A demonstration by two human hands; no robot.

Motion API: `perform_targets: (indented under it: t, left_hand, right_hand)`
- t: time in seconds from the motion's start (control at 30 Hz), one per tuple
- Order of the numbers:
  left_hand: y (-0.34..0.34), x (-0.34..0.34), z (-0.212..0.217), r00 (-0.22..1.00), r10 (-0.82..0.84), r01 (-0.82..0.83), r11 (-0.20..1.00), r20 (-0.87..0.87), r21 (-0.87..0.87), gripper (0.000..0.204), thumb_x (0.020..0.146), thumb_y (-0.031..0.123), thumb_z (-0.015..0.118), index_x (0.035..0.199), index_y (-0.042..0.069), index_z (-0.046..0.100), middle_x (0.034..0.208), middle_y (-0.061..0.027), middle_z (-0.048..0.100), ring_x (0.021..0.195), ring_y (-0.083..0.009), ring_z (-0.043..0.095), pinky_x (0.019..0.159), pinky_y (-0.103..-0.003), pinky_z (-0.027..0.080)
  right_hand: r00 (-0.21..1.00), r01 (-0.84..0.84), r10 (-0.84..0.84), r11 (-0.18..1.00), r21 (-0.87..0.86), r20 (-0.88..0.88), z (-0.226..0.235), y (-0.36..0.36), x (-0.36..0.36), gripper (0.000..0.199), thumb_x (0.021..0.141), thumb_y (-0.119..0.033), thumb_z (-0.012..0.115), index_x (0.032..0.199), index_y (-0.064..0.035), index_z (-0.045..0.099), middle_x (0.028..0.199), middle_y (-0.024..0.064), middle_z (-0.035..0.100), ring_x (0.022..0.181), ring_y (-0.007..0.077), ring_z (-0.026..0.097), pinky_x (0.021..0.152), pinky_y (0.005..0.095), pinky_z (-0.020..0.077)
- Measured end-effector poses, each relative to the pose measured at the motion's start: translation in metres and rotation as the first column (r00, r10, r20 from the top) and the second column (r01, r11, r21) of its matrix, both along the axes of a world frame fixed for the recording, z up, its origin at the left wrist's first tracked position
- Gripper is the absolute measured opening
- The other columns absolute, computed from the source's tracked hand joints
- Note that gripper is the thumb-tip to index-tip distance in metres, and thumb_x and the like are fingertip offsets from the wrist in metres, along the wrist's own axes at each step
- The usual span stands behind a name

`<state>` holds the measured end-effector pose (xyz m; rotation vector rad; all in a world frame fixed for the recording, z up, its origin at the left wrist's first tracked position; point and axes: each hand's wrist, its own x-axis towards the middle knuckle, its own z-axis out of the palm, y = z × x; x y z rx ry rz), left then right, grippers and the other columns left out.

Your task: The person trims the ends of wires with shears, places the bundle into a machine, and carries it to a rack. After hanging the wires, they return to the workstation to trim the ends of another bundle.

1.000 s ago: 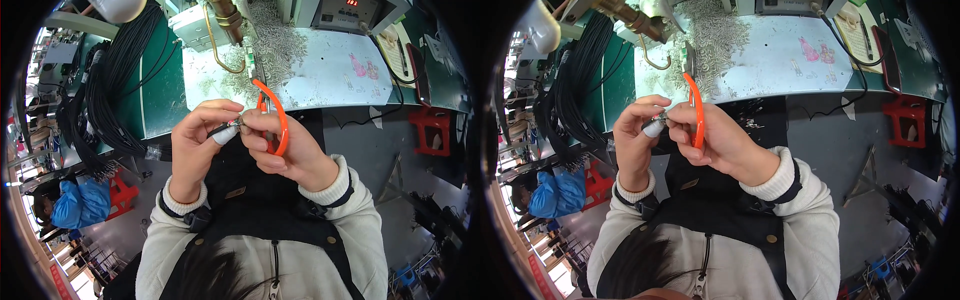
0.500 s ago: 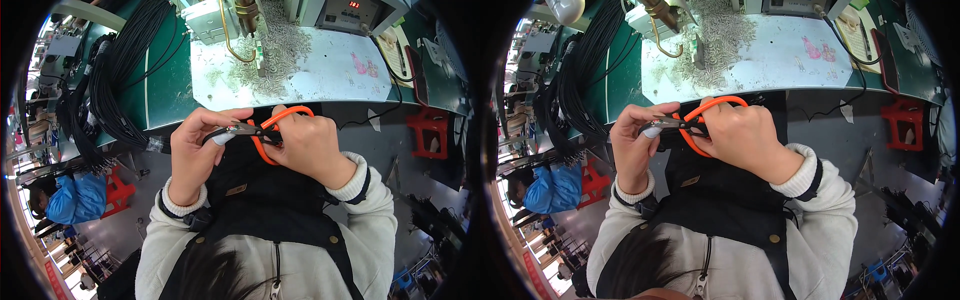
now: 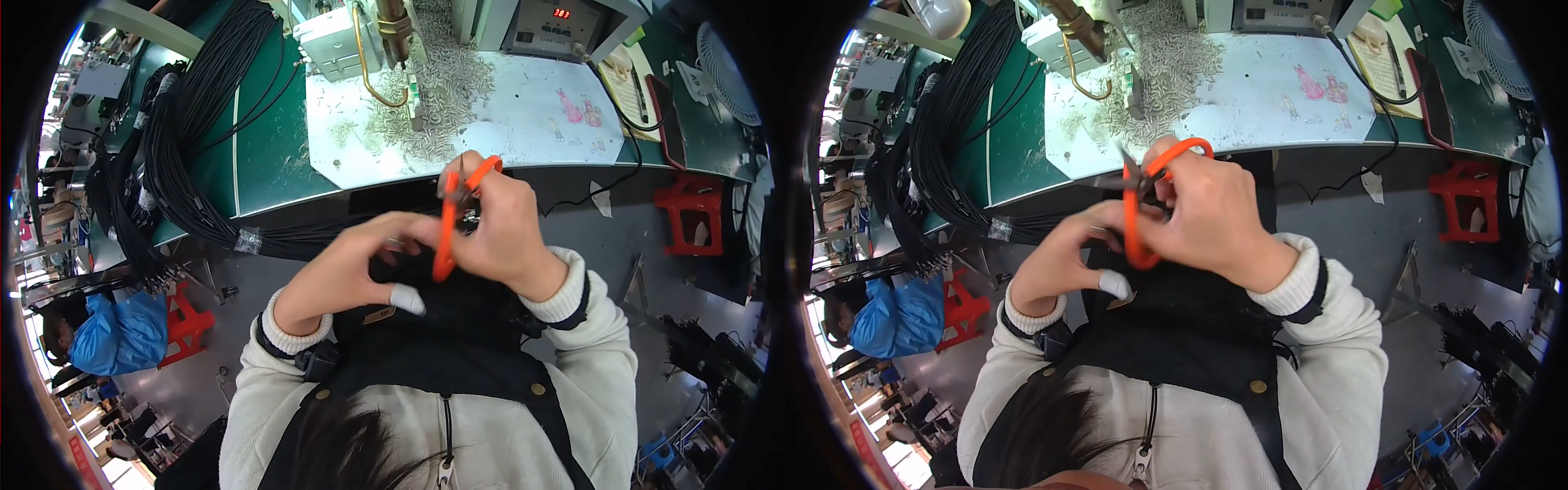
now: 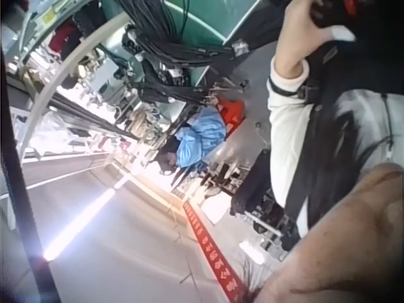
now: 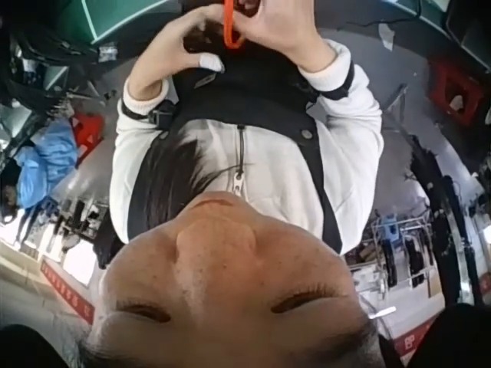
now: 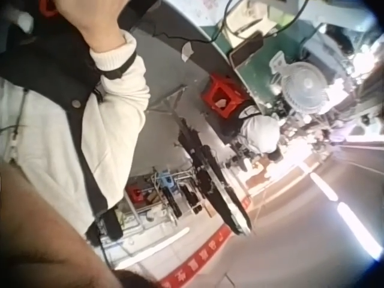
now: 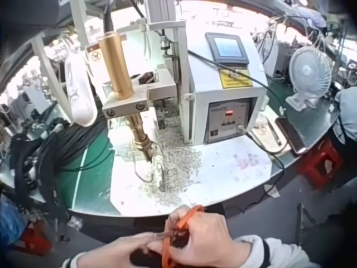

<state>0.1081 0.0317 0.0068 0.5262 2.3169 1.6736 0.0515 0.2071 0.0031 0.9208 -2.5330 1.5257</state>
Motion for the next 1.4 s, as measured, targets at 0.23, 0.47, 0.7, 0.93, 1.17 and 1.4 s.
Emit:
perform_targets:
  t: [0.23, 0.47, 0.7, 0.93, 1.17, 1.4]
  left_hand:
    - [-0.006, 0.002, -0.015, 0.799, -0.234, -0.152, 0.812, 0.554, 0.564, 0.024, 0.08, 0.009, 0.055, 0.102, 0.0, 0.052, 0.082, -0.0056, 0.059, 0.07, -0.0109, 0.057, 0.064, -0.022, 0.046]
    - [-0.008, 0.005, -0.007, 0.842, 0.005, -0.353, 0.761, 0.539, 0.544, 0.015, 0.078, 0.004, 0.056, 0.091, -0.002, 0.058, 0.081, -0.0073, 0.06, 0.068, -0.0123, 0.058, 0.064, -0.023, 0.047]
    - [-0.007, 0.007, -0.005, 0.863, 0.174, -0.417, 0.774, 0.474, 0.477, 0.017, 0.075, -0.003, 0.054, 0.092, -0.004, 0.058, 0.086, -0.0088, 0.06, 0.074, -0.0142, 0.058, 0.069, -0.024, 0.047]
    - [-0.084, 0.013, 0.003, 0.539, 0.814, -0.768, 0.58, -0.216, 0.27, 0.021, 0.076, 0.0, 0.054, 0.097, 0.003, 0.057, 0.097, -0.0058, 0.053, 0.086, -0.0136, 0.053, 0.075, -0.027, 0.042]
    - [-0.19, 0.06, -0.06, -0.287, 0.925, -0.785, -0.376, 0.248, 0.492, 0.026, 0.08, 0.005, 0.052, 0.105, 0.005, 0.046, 0.098, -0.0038, 0.048, 0.082, -0.0094, 0.047, 0.07, -0.022, 0.038]
    - [-0.256, 0.074, -0.087, -0.258, 0.966, -0.827, -0.221, 0.0, 0.517, 0.026, 0.081, 0.009, 0.05, 0.106, 0.003, 0.048, 0.091, -0.0032, 0.052, 0.079, -0.01, 0.05, 0.067, -0.022, 0.04]
  right_hand:
    - [0.996, -0.009, 0.013, 0.998, -0.056, 0.086, 0.004, -0.014, 0.011, 0.039, 0.06, -0.025, 0.073, 0.08, -0.0011, 0.05, 0.069, 0.0071, 0.052, 0.056, 0.0154, 0.051, 0.053, 0.0248, 0.0426]
    - [0.983, -0.122, 0.137, 0.986, -0.115, 0.125, 0.0, -0.018, 0.019, 0.047, 0.06, -0.034, 0.073, 0.085, -0.0016, 0.049, 0.067, 0.0073, 0.055, 0.057, 0.0213, 0.057, 0.053, 0.0294, 0.046]
    - [0.949, -0.157, 0.142, 0.987, 0.028, 0.281, -0.026, -0.02, 0.033, 0.053, 0.065, -0.031, 0.071, 0.098, 0.0036, 0.047, 0.076, 0.0111, 0.059, 0.065, 0.0259, 0.06, 0.061, 0.0319, 0.0477]
    - [0.819, -0.397, 0.388, 0.915, -0.07, 0.422, -0.06, -0.041, 0.036, 0.051, 0.073, -0.011, 0.064, 0.117, 0.0014, 0.039, 0.084, 0.0086, 0.059, 0.074, 0.0125, 0.057, 0.067, 0.0251, 0.0448]
    - [0.846, -0.485, 0.358, 0.825, 0.29, 0.396, -0.065, -0.088, 0.029, 0.041, 0.075, -0.009, 0.063, 0.112, 0.0006, 0.048, 0.082, 0.008, 0.06, 0.063, 0.0082, 0.053, 0.059, 0.0204, 0.0417]
    - [0.901, -0.393, 0.381, 0.92, 0.016, 0.207, -0.079, -0.143, 0.037, 0.043, 0.075, -0.01, 0.062, 0.114, 0.0014, 0.047, 0.079, 0.0096, 0.058, 0.063, 0.0086, 0.053, 0.06, 0.0208, 0.0416]
